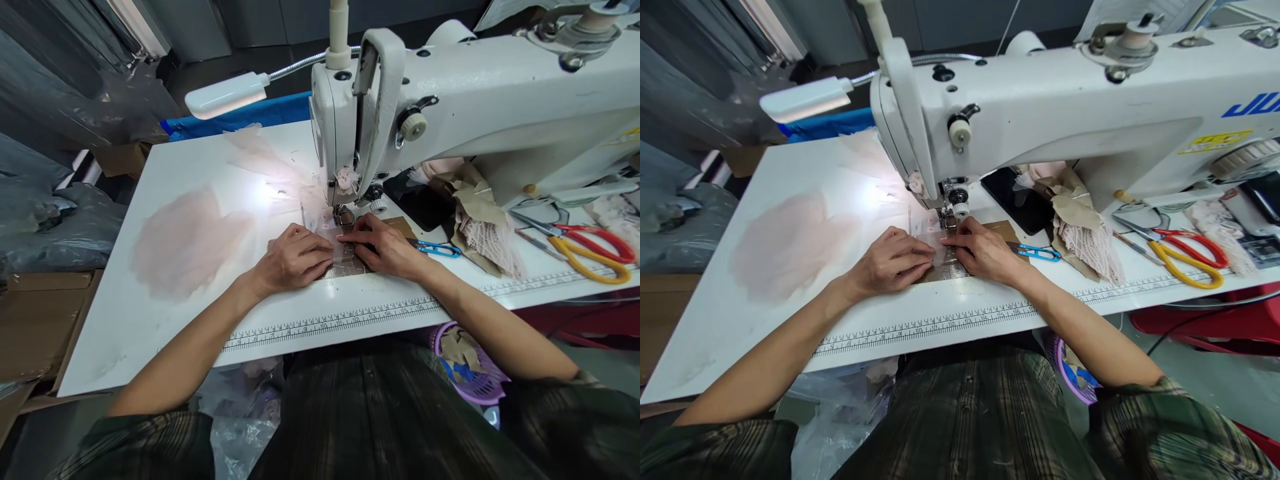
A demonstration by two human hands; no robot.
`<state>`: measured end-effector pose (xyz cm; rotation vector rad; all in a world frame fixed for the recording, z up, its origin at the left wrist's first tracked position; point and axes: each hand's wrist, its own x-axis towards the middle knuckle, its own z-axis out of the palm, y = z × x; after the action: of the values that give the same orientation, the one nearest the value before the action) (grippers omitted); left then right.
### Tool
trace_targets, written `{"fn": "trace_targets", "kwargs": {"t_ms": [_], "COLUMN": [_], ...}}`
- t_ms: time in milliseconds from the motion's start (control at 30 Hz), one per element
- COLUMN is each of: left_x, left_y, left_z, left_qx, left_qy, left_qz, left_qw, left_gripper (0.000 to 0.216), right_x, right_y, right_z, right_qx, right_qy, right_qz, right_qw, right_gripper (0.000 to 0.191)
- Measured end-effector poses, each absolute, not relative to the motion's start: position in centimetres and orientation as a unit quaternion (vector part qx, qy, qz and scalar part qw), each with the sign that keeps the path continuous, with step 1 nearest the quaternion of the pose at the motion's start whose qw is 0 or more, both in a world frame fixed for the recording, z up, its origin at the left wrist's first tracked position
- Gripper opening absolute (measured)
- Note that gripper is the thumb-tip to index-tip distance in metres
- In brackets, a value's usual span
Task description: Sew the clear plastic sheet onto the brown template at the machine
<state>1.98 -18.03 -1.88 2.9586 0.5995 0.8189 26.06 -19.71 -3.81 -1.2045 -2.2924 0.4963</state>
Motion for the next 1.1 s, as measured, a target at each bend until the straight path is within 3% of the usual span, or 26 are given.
{"fn": "trace_targets", "kwargs": {"t_ms": [667, 1100], "left_x": [2.2, 2.1], "left_y": [-18.7, -17.7], "left_z": [-0.7, -0.7], "left_qx": [0.973, 0.984], "left_qy": [0.170, 0.139], "left_qz": [0.157, 0.108], "left_qw": [-0.017, 0.012], "left_gripper": [0.022, 0.025], "right_x": [26.1, 25.7], "right_y": [-19.9, -20.1], "right_z": [-3.7, -3.5], "right_qx": [-0.430, -0.464], "right_qy": [-0.860, -0.863], "right_qz": [0.134, 0.102], "right_qw": [0.238, 0.172], "right_gripper": [0.036, 0.037]}}
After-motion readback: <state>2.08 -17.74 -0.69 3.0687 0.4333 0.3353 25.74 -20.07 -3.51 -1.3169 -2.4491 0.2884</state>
